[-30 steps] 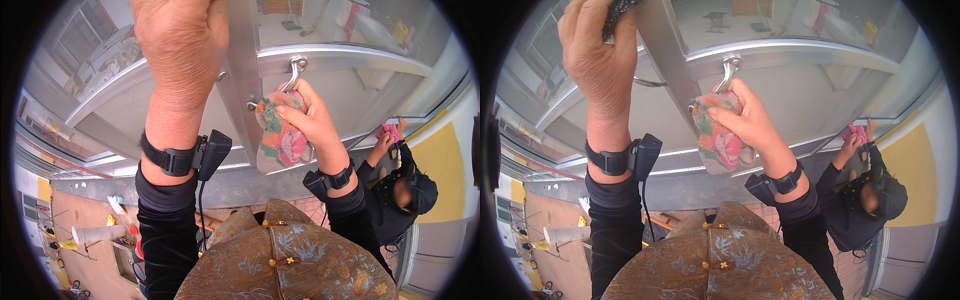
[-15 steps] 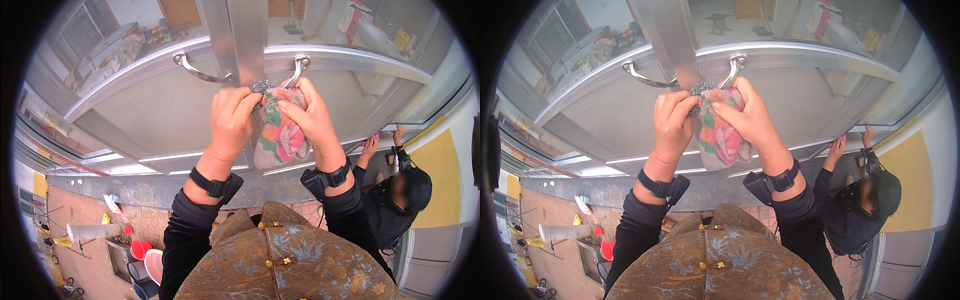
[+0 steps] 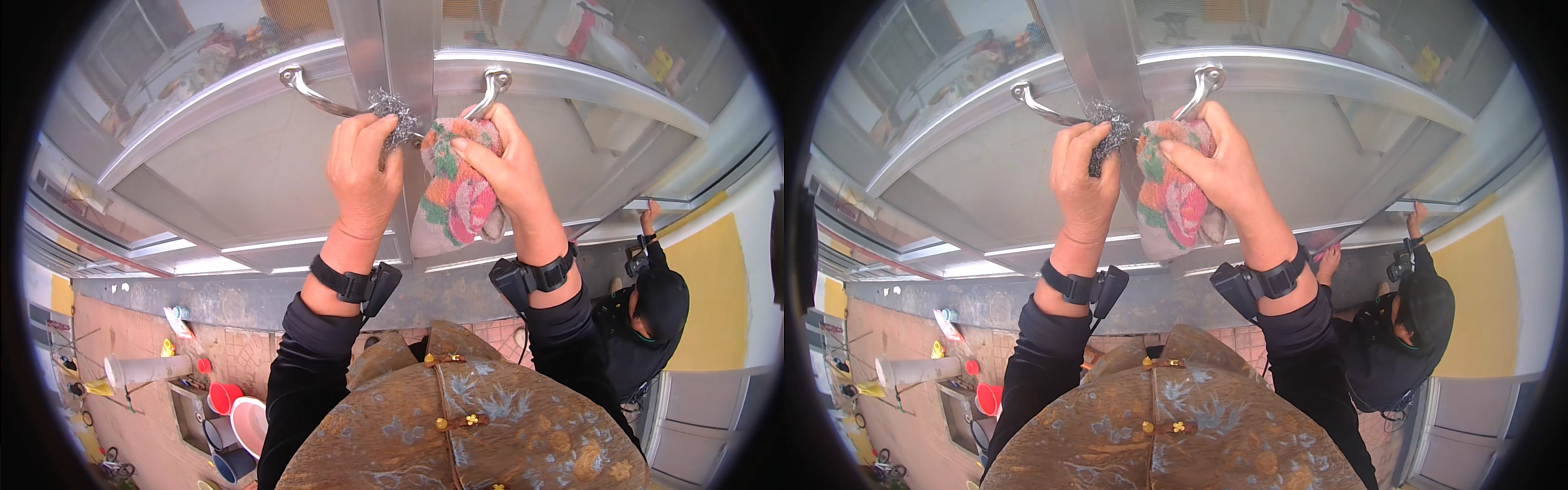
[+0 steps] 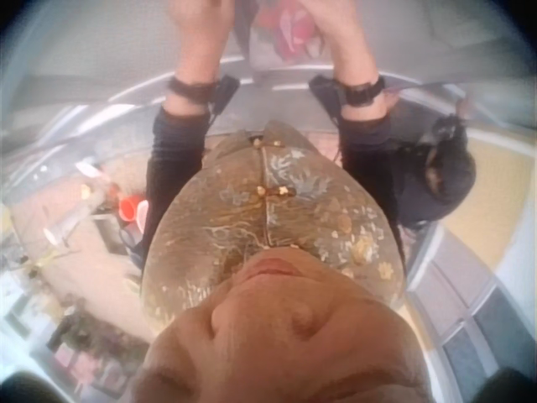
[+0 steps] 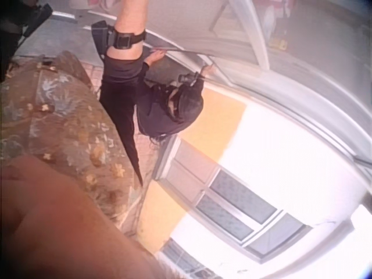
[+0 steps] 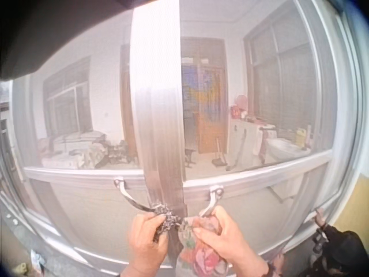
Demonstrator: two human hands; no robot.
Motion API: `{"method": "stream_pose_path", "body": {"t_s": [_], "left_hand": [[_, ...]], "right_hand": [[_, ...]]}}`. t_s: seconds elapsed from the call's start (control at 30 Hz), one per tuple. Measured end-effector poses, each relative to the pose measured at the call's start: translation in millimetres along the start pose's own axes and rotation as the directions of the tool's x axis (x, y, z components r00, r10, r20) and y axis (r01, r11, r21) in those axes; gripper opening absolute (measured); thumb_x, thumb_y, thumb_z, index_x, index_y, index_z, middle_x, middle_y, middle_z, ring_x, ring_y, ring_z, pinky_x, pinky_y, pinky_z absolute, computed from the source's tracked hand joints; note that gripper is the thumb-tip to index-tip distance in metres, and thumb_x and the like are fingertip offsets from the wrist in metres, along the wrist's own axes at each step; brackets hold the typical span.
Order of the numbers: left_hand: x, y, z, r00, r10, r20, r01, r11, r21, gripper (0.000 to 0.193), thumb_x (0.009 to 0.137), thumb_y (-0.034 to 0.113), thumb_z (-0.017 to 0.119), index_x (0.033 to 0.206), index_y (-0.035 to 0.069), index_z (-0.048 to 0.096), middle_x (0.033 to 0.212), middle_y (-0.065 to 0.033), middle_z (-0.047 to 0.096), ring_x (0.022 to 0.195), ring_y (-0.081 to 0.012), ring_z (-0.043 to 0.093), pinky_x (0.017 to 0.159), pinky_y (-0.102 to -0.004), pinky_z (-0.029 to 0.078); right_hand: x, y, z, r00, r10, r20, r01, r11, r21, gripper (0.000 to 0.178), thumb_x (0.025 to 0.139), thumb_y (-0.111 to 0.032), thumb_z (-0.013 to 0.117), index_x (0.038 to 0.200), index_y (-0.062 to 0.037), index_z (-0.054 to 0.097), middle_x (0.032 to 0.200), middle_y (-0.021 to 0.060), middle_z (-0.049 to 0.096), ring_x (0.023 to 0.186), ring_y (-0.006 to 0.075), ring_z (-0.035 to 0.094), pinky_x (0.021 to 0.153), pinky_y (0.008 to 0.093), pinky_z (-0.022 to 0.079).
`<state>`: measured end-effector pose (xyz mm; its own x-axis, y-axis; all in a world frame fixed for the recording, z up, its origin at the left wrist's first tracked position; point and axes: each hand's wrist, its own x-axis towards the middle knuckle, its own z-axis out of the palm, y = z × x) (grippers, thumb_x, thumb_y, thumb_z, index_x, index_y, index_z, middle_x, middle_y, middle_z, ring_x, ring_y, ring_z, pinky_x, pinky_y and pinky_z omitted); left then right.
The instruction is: The person scrubs a metal door handle with a steel wool pad and wipes it with a cloth. The person alternates between scrubbing and wiping the handle and the adjacent door frame.
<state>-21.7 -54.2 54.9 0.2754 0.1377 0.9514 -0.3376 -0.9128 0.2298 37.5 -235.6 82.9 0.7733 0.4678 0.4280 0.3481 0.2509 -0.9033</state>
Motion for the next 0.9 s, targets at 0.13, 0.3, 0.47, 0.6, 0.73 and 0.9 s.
{"method": "stream_pose_path", "body": {"t_s": [0.13,0.3,0.47,0.6,0.73,0.9], "left_hand": [[-58,-9,10,0.991,-0.082,0.110,0.081,0.997,0.010,0.038,0.061,-0.005,0.071,0.097,0.007,0.067,0.095,-0.0088,0.062,0.085,-0.0304,0.062,0.069,-0.0396,0.052],[-94,-9,4,0.934,-0.131,0.332,0.098,0.989,0.113,0.035,0.062,-0.001,0.073,0.095,0.008,0.067,0.088,-0.0051,0.057,0.083,-0.0273,0.062,0.067,-0.0378,0.051],[-64,-4,-3,0.976,-0.093,0.196,0.077,0.993,0.085,0.036,0.062,0.000,0.074,0.096,0.008,0.068,0.092,-0.0054,0.060,0.081,-0.0268,0.062,0.066,-0.0369,0.051],[-41,1,6,0.993,-0.027,0.113,0.018,0.997,0.076,0.037,0.062,-0.002,0.073,0.098,0.008,0.068,0.093,-0.0065,0.061,0.079,-0.0261,0.062,0.065,-0.0364,0.051],[-63,-2,16,0.973,0.016,0.229,-0.048,0.990,0.134,0.028,0.067,0.003,0.070,0.094,0.008,0.067,0.088,-0.0049,0.058,0.075,-0.0237,0.060,0.061,-0.0368,0.048],[-113,-20,15,0.907,-0.052,0.418,-0.014,0.988,0.153,0.026,0.067,0.004,0.071,0.093,0.009,0.067,0.085,-0.0047,0.057,0.074,-0.0254,0.060,0.060,-0.0379,0.049]], "right_hand": [[1,3,2,1.000,0.009,0.000,-0.009,1.000,-0.018,0.029,0.089,-0.008,0.068,0.114,-0.0011,0.056,0.104,0.0044,0.064,0.095,0.0093,0.060,0.084,0.0276,0.050],[6,7,5,0.999,0.032,-0.029,-0.032,0.999,0.015,0.031,0.087,-0.009,0.070,0.114,-0.0003,0.056,0.102,0.0064,0.065,0.094,0.0107,0.061,0.083,0.0288,0.051],[3,3,3,0.999,0.032,-0.022,-0.032,0.999,-0.003,0.031,0.087,-0.007,0.069,0.114,-0.0006,0.055,0.103,0.0062,0.065,0.095,0.0104,0.061,0.083,0.0288,0.051],[1,1,-3,1.000,0.001,-0.002,-0.001,1.000,-0.009,0.029,0.088,-0.005,0.068,0.114,-0.0003,0.055,0.102,0.0061,0.065,0.094,0.0101,0.061,0.083,0.0284,0.051],[0,3,-4,1.000,0.000,-0.019,0.000,1.000,0.011,0.029,0.089,-0.005,0.068,0.114,-0.0001,0.055,0.102,0.0059,0.065,0.094,0.0098,0.061,0.082,0.0278,0.051],[3,8,0,1.000,0.006,-0.025,-0.005,1.000,0.028,0.029,0.089,-0.005,0.068,0.114,-0.0002,0.055,0.102,0.0055,0.065,0.093,0.0094,0.061,0.083,0.0271,0.051]]}}
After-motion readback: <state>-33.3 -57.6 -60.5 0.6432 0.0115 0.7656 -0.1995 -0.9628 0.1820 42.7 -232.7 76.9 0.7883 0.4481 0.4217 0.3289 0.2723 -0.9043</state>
